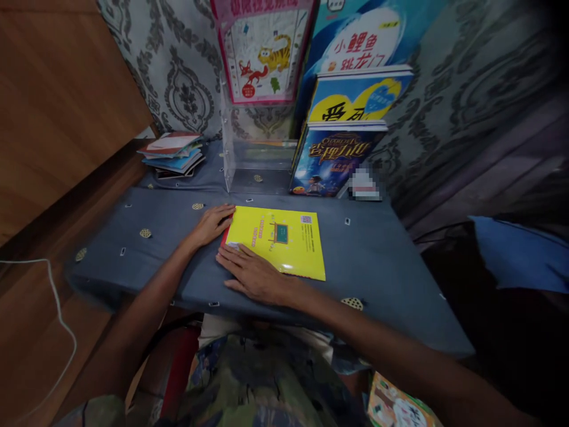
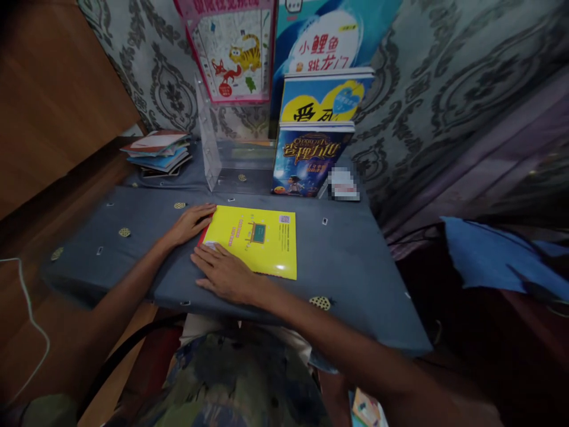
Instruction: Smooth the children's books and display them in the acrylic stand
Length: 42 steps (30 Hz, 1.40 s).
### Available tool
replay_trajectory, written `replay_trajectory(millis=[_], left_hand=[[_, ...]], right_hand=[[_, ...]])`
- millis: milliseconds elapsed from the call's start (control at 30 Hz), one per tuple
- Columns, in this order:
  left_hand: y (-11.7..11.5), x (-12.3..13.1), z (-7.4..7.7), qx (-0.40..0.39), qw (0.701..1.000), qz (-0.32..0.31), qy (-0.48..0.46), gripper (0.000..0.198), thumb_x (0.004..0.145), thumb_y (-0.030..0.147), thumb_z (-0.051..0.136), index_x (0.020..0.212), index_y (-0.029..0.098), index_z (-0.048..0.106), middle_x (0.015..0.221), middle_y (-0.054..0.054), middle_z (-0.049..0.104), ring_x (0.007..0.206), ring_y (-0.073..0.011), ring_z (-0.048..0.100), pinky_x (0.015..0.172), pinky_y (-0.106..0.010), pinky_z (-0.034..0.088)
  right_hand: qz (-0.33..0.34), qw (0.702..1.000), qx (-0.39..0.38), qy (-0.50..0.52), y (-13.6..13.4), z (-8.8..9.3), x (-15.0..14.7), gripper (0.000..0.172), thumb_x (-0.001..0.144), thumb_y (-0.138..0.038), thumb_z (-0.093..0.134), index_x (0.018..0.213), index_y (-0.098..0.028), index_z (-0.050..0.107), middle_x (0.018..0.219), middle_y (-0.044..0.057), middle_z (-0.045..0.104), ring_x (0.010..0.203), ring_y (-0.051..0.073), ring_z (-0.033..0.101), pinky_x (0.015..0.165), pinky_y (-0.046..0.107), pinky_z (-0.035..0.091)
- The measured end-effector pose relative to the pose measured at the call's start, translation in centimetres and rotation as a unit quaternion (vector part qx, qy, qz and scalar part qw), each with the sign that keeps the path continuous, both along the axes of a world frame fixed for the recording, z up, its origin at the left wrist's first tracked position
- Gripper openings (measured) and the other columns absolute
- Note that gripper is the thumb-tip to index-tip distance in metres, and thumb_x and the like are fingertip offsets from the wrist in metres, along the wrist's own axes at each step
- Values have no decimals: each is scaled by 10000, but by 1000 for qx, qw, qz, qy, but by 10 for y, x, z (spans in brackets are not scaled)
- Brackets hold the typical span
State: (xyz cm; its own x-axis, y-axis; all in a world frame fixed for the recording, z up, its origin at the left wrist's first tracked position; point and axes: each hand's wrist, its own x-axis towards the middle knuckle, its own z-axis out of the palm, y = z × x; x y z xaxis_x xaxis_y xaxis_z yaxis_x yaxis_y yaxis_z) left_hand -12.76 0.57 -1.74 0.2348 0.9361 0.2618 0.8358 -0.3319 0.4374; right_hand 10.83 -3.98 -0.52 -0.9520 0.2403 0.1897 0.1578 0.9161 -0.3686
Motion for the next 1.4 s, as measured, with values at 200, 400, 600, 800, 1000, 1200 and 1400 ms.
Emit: replay_trajectory(millis=[200,400,600,800,1000,1200,1400], left_hand=[[-1,0,1,-10,1000,2,9,470,977,395,431,1342,162,614,1436,-118,588,1387,-258,494,1168,-481,363],[-3,1,0,-12,1000,9,23,478,986,404,412,1369,177,587,1455,-103,573,1404,-250,472,1178,-489,343],[-3,3,3,-12,999,11,35,476,986,401,400,1354,170,594,1456,-108,572,1401,-256,473,1174,-487,351],[4,3,9,-18,998,4,52,457,970,403,427,1315,159,601,1453,-123,571,1389,-272,484,1153,-485,380],[6,6,12,-10,997,1,72,443,973,371,424,1334,153,559,1393,-133,609,1312,-275,537,1123,-469,399],[-20,17,35,-5,981,1,192,368,987,392,453,1198,140,619,1153,-138,678,1054,-293,608,954,-465,483],[-65,44,52,-8,965,-46,258,283,1008,376,458,917,177,636,905,-81,670,871,-233,608,782,-366,504]], right_hand=[[-61,998,-11,22,0,-2,37,615,1025,-432,435,1562,-156,318,1595,160,367,1514,260,270,1245,520,250],[-141,989,-11,37,4,-14,80,636,1025,-439,421,1596,-230,234,1603,112,367,1514,265,265,1238,553,270],[-216,975,-12,45,10,-25,118,636,1027,-413,414,1602,-233,211,1609,128,354,1508,273,276,1228,567,293],[-205,976,-33,60,16,-30,139,595,1022,-363,439,1585,-321,252,1601,70,384,1484,258,341,1206,561,349],[-178,983,14,53,29,-22,156,466,1036,-352,406,1496,-290,442,1526,80,498,1421,245,452,1167,520,422],[-274,954,117,25,66,-22,172,362,1015,-327,439,1301,-232,638,1427,158,582,1300,332,560,1035,585,491],[-321,942,94,38,110,-23,160,360,1005,-265,407,1214,-215,696,1268,141,680,1134,309,650,974,543,533]])
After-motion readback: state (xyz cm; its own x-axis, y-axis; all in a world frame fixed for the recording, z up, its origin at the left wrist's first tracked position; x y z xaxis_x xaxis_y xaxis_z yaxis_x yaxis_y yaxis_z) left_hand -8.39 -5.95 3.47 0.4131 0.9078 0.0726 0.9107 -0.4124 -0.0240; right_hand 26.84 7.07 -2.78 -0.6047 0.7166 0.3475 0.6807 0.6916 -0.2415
